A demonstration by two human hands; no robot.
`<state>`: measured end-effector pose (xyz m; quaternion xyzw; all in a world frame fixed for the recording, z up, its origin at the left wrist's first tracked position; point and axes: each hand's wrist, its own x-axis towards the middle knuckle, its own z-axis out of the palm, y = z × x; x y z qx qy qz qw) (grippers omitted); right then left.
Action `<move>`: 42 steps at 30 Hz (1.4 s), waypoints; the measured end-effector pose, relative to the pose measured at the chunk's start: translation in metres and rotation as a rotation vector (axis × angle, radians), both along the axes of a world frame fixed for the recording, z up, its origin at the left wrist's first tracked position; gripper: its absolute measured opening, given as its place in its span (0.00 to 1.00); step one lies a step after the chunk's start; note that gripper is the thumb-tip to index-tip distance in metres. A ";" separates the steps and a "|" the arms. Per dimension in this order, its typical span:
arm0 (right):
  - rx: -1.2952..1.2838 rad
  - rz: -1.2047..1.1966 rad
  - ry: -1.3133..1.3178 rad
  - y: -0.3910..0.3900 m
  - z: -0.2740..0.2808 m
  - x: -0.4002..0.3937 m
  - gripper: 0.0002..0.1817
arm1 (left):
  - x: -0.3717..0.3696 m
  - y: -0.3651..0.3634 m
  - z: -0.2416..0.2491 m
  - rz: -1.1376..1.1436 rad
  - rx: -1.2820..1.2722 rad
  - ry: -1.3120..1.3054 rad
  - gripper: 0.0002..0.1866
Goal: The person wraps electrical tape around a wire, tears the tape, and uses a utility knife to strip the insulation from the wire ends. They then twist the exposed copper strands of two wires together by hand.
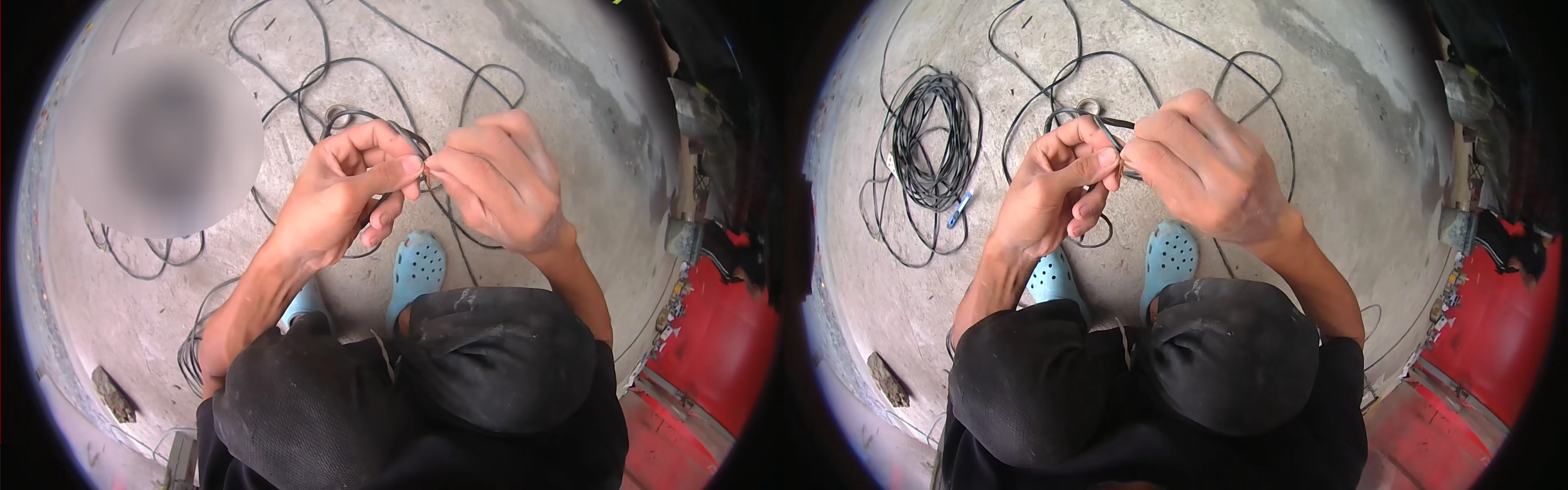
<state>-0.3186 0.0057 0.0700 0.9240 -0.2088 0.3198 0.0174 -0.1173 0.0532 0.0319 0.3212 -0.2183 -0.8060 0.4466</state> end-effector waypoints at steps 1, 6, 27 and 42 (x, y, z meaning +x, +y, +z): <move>0.061 -0.015 -0.042 0.001 -0.001 0.002 0.11 | -0.002 0.001 -0.001 0.018 -0.004 0.019 0.04; 0.454 -0.122 -0.211 0.013 -0.002 0.009 0.09 | -0.010 0.007 -0.003 0.133 -0.060 0.057 0.04; -0.084 -0.013 -0.108 -0.005 -0.009 0.004 0.19 | -0.007 0.007 -0.004 0.216 -0.167 -0.093 0.06; 0.020 -0.122 -0.006 0.007 -0.016 0.008 0.11 | -0.013 0.006 -0.001 0.214 -0.149 -0.080 0.06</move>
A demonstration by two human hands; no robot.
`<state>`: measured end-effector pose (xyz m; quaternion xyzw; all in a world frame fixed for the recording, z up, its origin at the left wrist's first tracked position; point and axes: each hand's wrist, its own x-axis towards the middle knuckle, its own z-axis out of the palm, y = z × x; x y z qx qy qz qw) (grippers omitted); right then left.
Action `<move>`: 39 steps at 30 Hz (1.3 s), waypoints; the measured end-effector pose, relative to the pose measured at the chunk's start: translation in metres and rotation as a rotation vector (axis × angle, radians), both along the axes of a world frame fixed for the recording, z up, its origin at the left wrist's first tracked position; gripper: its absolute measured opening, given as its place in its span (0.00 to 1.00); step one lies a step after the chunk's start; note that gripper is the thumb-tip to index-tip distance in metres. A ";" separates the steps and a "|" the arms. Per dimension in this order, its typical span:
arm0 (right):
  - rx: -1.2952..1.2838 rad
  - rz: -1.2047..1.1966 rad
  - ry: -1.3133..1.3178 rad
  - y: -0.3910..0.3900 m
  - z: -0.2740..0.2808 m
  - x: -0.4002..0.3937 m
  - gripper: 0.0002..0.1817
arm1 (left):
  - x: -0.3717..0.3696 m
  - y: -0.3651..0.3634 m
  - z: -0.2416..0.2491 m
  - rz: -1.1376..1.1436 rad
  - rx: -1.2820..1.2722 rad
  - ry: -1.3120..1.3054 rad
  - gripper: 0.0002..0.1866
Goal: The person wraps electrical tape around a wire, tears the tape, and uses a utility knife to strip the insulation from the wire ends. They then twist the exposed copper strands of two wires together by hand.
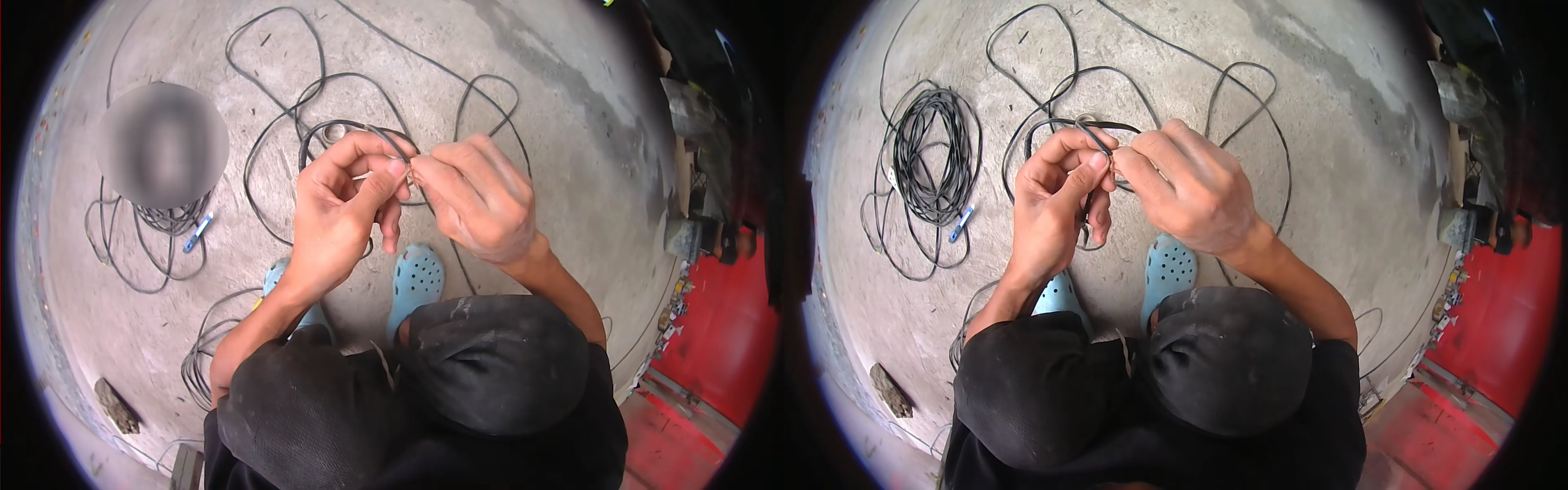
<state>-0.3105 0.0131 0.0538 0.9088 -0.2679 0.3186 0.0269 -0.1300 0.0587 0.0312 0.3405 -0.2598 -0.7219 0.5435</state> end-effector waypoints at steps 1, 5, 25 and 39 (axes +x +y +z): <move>0.023 0.002 0.004 0.000 0.000 0.000 0.10 | 0.001 0.000 -0.002 -0.009 0.000 -0.010 0.06; 0.210 0.014 -0.076 0.000 0.000 0.002 0.06 | -0.003 0.001 -0.005 -0.014 0.019 -0.015 0.08; 0.731 -0.058 -0.332 0.000 0.000 -0.007 0.08 | 0.010 0.000 -0.009 0.000 -0.076 -0.126 0.06; 0.018 0.103 -0.024 -0.009 0.005 -0.005 0.14 | 0.006 0.001 -0.008 -0.016 0.029 0.017 0.04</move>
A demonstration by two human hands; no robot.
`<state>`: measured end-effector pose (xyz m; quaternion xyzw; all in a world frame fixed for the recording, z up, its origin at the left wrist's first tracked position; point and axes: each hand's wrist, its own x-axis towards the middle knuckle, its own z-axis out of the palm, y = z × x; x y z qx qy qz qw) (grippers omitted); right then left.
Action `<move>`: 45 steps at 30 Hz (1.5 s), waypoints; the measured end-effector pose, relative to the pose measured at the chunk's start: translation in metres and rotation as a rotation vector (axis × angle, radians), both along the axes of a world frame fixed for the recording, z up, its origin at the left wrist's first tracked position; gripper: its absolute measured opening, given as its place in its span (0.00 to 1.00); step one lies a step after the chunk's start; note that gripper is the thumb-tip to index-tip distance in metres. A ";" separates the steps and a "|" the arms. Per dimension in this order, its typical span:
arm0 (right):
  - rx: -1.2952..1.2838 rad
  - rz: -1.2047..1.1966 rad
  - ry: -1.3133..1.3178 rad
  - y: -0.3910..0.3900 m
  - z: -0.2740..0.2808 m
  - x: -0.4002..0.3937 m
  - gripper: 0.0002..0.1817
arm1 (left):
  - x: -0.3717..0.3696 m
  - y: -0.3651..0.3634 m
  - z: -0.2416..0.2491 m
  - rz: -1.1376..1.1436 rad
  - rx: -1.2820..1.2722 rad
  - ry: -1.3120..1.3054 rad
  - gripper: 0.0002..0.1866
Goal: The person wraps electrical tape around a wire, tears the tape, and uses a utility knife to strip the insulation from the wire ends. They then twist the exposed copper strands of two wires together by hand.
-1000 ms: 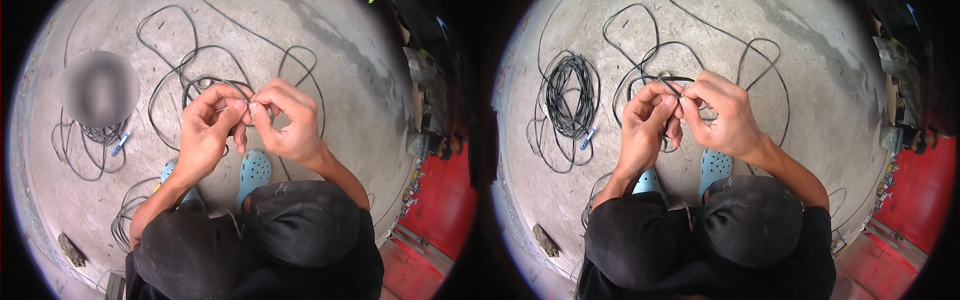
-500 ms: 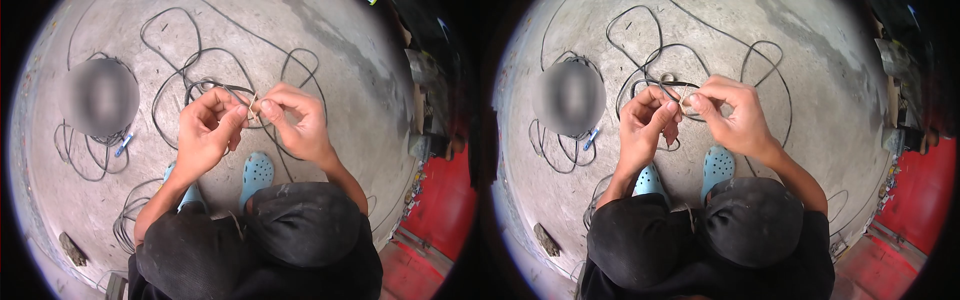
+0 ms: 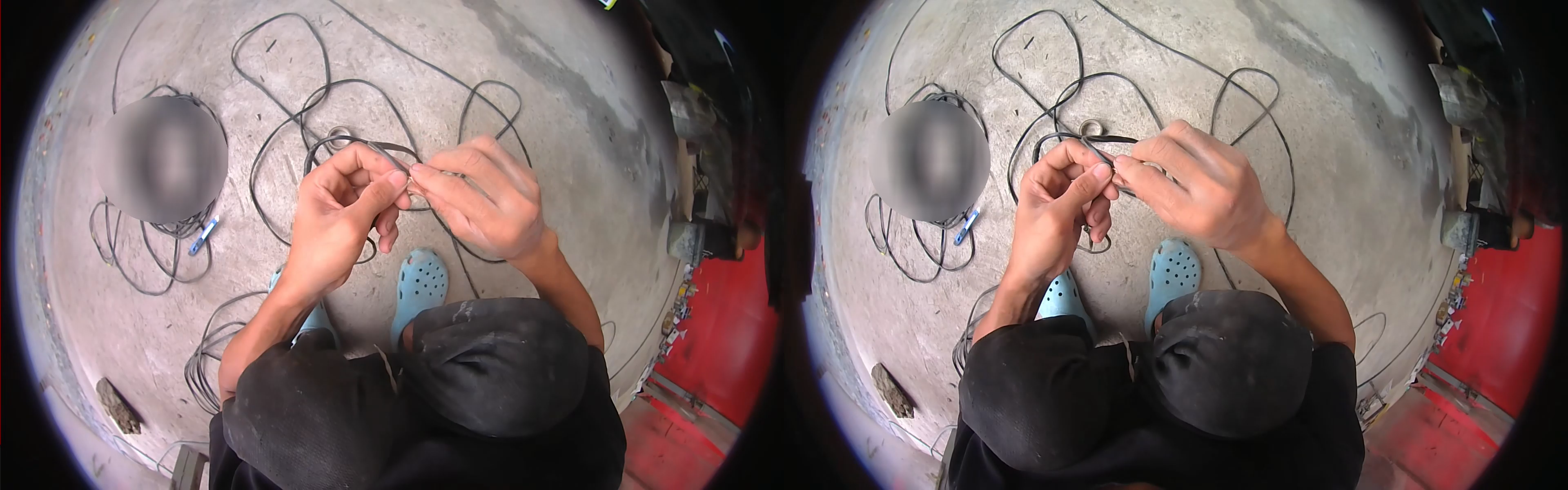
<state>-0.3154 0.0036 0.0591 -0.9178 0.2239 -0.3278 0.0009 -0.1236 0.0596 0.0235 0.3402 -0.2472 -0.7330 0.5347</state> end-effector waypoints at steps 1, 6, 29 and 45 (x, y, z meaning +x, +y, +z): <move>0.006 -0.017 0.007 0.002 0.000 0.002 0.12 | -0.001 0.000 0.002 0.009 -0.004 -0.007 0.04; 0.142 -0.052 -0.002 0.009 0.000 0.007 0.07 | -0.005 0.003 0.006 0.049 -0.031 -0.114 0.04; 0.043 -0.059 -0.010 0.010 0.005 0.003 0.12 | -0.001 0.008 0.007 0.051 -0.076 -0.172 0.04; 0.517 -0.175 -0.200 0.020 0.017 0.008 0.17 | 0.004 0.006 0.006 0.085 -0.042 -0.145 0.05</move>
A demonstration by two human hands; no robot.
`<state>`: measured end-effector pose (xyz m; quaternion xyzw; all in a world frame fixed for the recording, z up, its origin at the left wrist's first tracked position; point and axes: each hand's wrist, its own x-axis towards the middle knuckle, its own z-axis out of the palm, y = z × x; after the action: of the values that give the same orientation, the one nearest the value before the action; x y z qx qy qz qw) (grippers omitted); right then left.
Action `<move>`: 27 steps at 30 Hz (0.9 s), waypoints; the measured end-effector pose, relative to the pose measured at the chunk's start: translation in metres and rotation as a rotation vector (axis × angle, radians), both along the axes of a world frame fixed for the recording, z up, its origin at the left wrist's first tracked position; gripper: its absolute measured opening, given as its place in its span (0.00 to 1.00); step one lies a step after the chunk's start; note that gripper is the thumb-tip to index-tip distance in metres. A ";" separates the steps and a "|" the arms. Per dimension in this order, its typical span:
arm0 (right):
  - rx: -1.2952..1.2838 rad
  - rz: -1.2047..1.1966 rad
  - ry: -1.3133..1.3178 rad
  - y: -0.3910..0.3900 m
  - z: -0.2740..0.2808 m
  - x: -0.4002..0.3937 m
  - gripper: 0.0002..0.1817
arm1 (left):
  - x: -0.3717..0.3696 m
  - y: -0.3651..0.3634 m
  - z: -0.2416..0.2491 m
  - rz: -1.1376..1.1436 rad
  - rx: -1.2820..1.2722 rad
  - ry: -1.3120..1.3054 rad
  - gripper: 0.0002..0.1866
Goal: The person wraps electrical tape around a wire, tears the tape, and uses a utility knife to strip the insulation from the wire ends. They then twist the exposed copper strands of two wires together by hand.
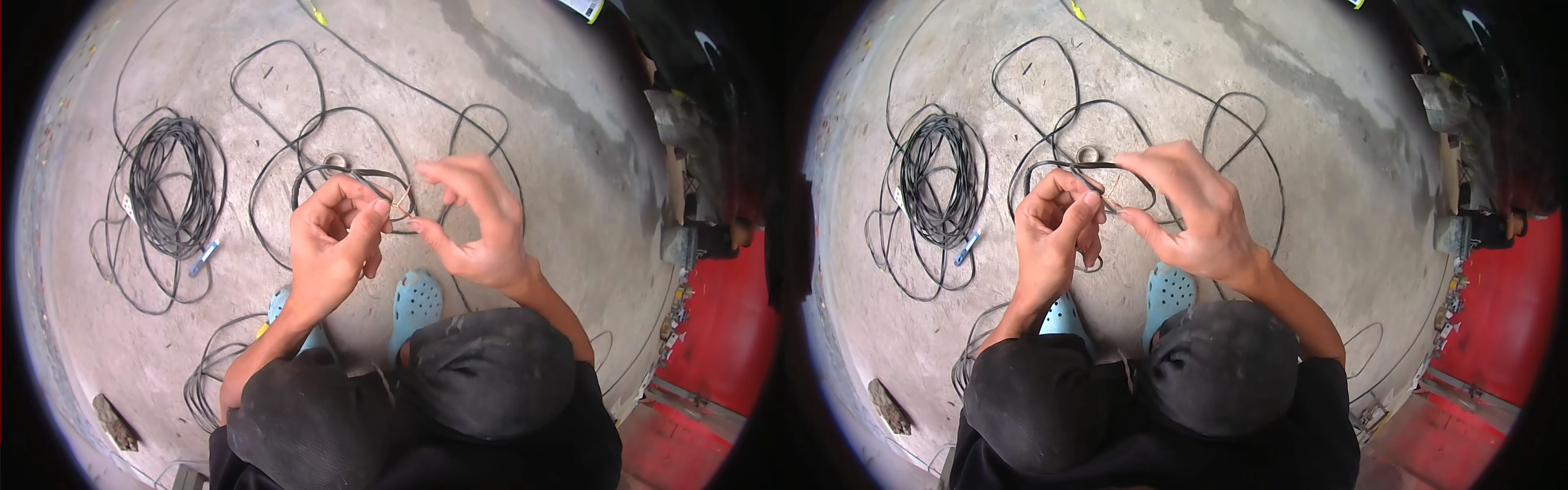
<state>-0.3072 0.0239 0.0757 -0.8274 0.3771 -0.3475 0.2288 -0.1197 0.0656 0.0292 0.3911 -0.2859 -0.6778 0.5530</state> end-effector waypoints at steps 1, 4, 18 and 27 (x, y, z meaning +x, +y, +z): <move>-0.181 0.054 0.065 -0.004 -0.010 -0.005 0.21 | 0.000 -0.002 0.000 -0.008 0.014 0.007 0.04; -0.471 0.143 0.224 -0.012 -0.006 -0.006 0.26 | -0.004 -0.001 -0.001 -0.034 0.041 0.054 0.04; -0.281 0.088 0.134 -0.001 -0.017 0.001 0.07 | -0.011 0.004 -0.001 -0.009 -0.009 -0.036 0.04; 0.790 0.061 -0.314 0.009 -0.015 0.002 0.07 | -0.007 0.007 -0.001 -0.019 -0.073 -0.079 0.04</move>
<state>-0.3056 0.0326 0.0608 -0.6240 0.4173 -0.2911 0.5930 -0.1266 0.0721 0.0281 0.3943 -0.3357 -0.6562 0.5489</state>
